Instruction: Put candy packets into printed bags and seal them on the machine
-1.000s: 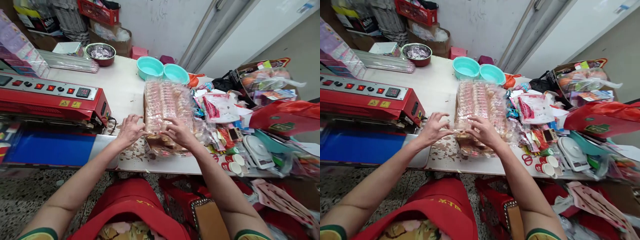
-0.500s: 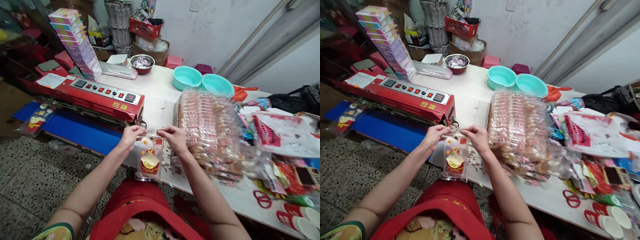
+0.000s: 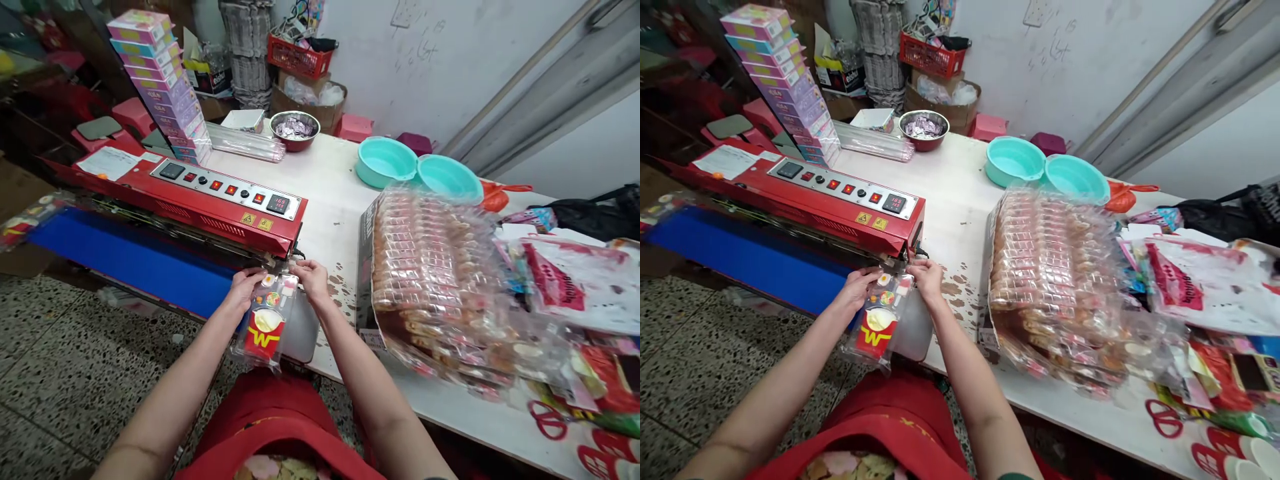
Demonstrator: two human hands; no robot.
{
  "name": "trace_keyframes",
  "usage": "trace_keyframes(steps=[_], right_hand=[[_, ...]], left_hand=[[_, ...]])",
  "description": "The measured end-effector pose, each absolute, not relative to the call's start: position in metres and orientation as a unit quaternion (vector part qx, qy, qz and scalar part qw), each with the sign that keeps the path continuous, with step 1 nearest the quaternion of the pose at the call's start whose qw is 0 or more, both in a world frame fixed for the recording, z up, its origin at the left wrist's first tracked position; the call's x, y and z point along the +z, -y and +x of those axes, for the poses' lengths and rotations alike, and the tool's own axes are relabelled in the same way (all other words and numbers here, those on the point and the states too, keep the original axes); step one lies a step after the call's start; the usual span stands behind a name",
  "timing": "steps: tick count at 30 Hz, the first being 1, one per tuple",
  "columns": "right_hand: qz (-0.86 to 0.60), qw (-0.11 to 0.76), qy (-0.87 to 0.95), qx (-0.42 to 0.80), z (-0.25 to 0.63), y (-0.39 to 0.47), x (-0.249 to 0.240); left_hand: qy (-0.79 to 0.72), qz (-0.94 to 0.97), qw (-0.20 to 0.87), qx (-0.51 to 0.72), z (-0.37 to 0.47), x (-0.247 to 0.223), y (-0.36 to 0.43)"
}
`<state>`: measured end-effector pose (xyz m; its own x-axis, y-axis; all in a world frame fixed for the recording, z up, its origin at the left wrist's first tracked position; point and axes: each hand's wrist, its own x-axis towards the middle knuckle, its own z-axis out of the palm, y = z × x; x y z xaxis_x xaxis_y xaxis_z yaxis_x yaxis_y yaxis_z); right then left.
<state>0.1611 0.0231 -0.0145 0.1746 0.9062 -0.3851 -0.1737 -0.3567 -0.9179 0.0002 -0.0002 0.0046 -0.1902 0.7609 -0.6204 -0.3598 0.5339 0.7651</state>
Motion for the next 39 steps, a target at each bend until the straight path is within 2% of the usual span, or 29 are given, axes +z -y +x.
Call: trace_keyframes(steps=[4,7,10,12,13,15,17,18,20,22,24,26,29,32,35,39], right_hand=[[-0.610,0.509,0.322,0.515,0.145,-0.014,-0.007],[-0.610,0.496,0.464,0.408,0.188,0.023,0.018],[-0.622,0.436,0.599,0.253,0.274,0.070,0.053],[-0.649,0.370,0.654,0.121,0.336,0.090,0.072],[-0.662,0.319,0.675,0.073,0.364,0.094,0.079],[-0.672,0.200,0.713,0.021,0.407,0.091,0.085],[-0.662,0.092,0.744,0.003,0.433,0.078,0.083],[-0.651,0.050,0.757,-0.003,0.440,0.070,0.082],[-0.625,0.000,0.781,-0.014,0.449,0.059,0.081],[-0.592,-0.011,0.806,-0.014,0.454,0.054,0.087],[-0.546,0.024,0.837,0.015,0.457,0.053,0.103],[-0.488,0.107,0.864,0.069,0.455,0.053,0.128],[-0.423,0.258,0.853,0.167,0.438,0.048,0.169],[-0.417,0.376,0.789,0.250,0.405,0.038,0.193],[-0.441,0.456,0.705,0.318,0.366,0.026,0.189],[-0.488,0.466,0.618,0.403,0.321,0.015,0.153]], left_hand=[[-0.676,0.163,0.540,0.474,-0.026,0.005,-0.012],[-0.730,0.178,0.453,0.479,-0.053,0.012,-0.016],[-0.796,0.279,0.241,0.481,-0.058,0.019,-0.010],[-0.773,0.416,0.079,0.473,-0.028,0.025,0.004],[-0.731,0.499,0.033,0.465,0.000,0.028,0.014],[-0.601,0.662,0.080,0.441,0.073,0.034,0.031],[-0.476,0.800,0.150,0.333,0.150,0.038,0.040],[-0.435,0.842,0.153,0.279,0.183,0.040,0.041],[-0.409,0.884,0.139,0.177,0.227,0.042,0.034],[-0.419,0.891,0.116,0.130,0.238,0.048,0.024],[-0.424,0.887,0.108,0.150,0.228,0.063,0.016],[-0.409,0.876,0.138,0.215,0.208,0.085,0.014],[-0.375,0.814,0.296,0.330,0.182,0.123,0.017],[-0.376,0.657,0.478,0.445,0.164,0.149,0.022],[-0.412,0.510,0.567,0.498,0.144,0.155,0.024],[-0.497,0.397,0.608,0.476,0.115,0.132,0.028]])
